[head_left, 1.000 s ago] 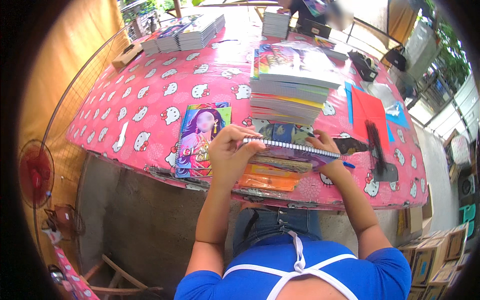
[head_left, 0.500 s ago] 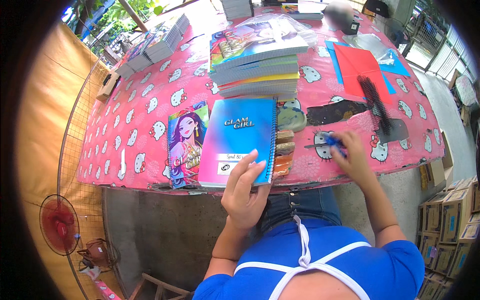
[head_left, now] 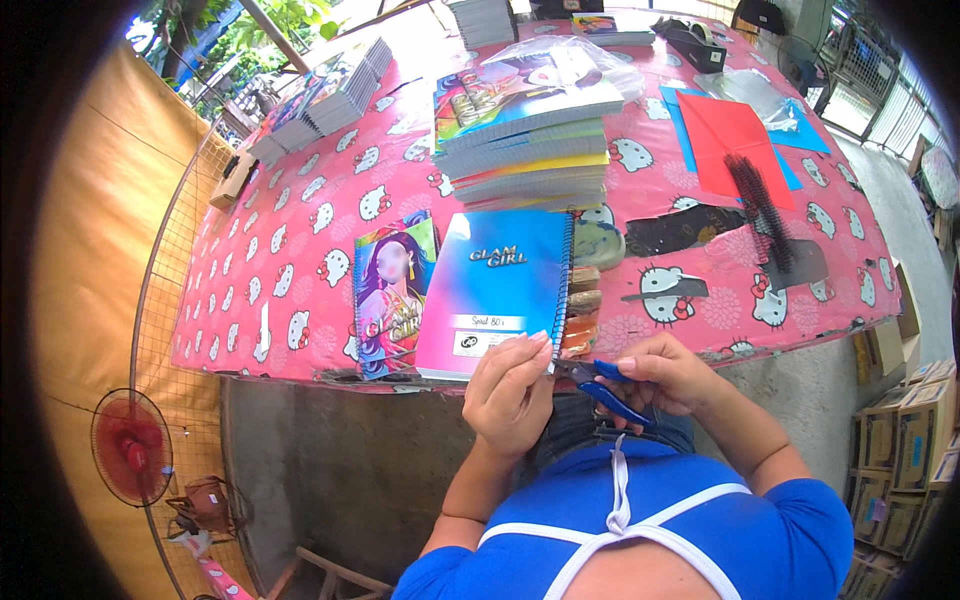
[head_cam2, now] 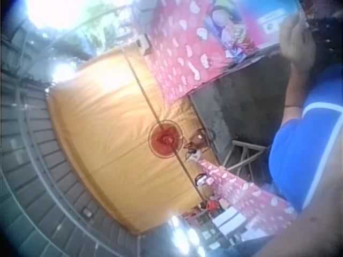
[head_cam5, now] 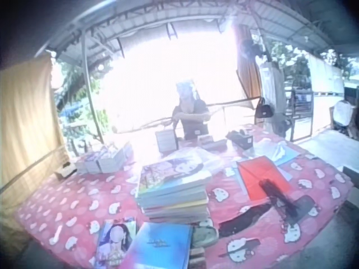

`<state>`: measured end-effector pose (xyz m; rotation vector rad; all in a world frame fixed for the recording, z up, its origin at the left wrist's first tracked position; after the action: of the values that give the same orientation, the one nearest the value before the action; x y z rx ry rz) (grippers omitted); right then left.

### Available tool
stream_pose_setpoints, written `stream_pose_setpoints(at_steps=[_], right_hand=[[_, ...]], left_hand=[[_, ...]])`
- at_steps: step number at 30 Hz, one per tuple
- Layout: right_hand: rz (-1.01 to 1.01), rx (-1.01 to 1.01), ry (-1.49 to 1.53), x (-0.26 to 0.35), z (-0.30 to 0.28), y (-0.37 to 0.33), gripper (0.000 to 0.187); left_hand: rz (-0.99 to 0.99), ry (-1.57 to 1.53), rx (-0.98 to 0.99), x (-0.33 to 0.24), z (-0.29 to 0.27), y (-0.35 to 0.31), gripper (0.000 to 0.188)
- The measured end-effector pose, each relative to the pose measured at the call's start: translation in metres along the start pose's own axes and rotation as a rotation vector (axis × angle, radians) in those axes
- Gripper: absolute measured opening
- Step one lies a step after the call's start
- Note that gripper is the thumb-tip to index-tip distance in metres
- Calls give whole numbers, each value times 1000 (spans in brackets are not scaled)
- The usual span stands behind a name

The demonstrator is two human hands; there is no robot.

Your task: The person binds spiral notebooks by threading plastic coils through the holes, trimming the ends of the coils with a blue tool, and stacking the completed notebooks on a table.

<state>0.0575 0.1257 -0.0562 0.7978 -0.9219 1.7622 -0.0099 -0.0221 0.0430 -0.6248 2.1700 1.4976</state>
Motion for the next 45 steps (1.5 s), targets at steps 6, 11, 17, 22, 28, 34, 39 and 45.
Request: stream_pose_setpoints(at_steps=[6, 11, 17, 22, 28, 34, 39, 45], right_hand=[[-715, -463, -1143, 83, -13, -27, 33], [-477, -837, -1675, 51, -121, -36, 47], [-805, -839, -1588, 118, -79, -18, 49], [-1169, -763, -1701, 199, -21, 53, 41], [-1090, -656, -1980, 235, 7, 118, 33], [-1044, -558, -2023, 230, 1, 144, 25], [-1033, -487, -2036, 235, -6, 146, 27], [-1377, -366, -2060, 153, 70, 74, 31]], left_hand=[[-101, 227, -374, 33, -61, 16, 22], [143, 223, -945, 42, -179, 48, 17], [240, 585, -531, 51, -175, 148, 8], [-222, 1161, 190, 211, -100, 141, 52], [-637, 873, 734, 276, -63, 19, 76], [-578, 791, 760, 264, -90, 22, 75], [-614, 490, 674, 237, -92, 45, 76], [-1039, -1462, 291, 152, -4, 67, 52]])
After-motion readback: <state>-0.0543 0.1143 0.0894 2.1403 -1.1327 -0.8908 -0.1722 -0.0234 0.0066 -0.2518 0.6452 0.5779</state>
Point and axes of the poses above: each hand's wrist, its own y-axis towards the middle knuckle, its own z-axis out of the palm, x = y × z, the point moved 9 cm from there along y, towards the middle knuckle, and after that the axes turned 5 degrees about -z, right-handed, at the moved point
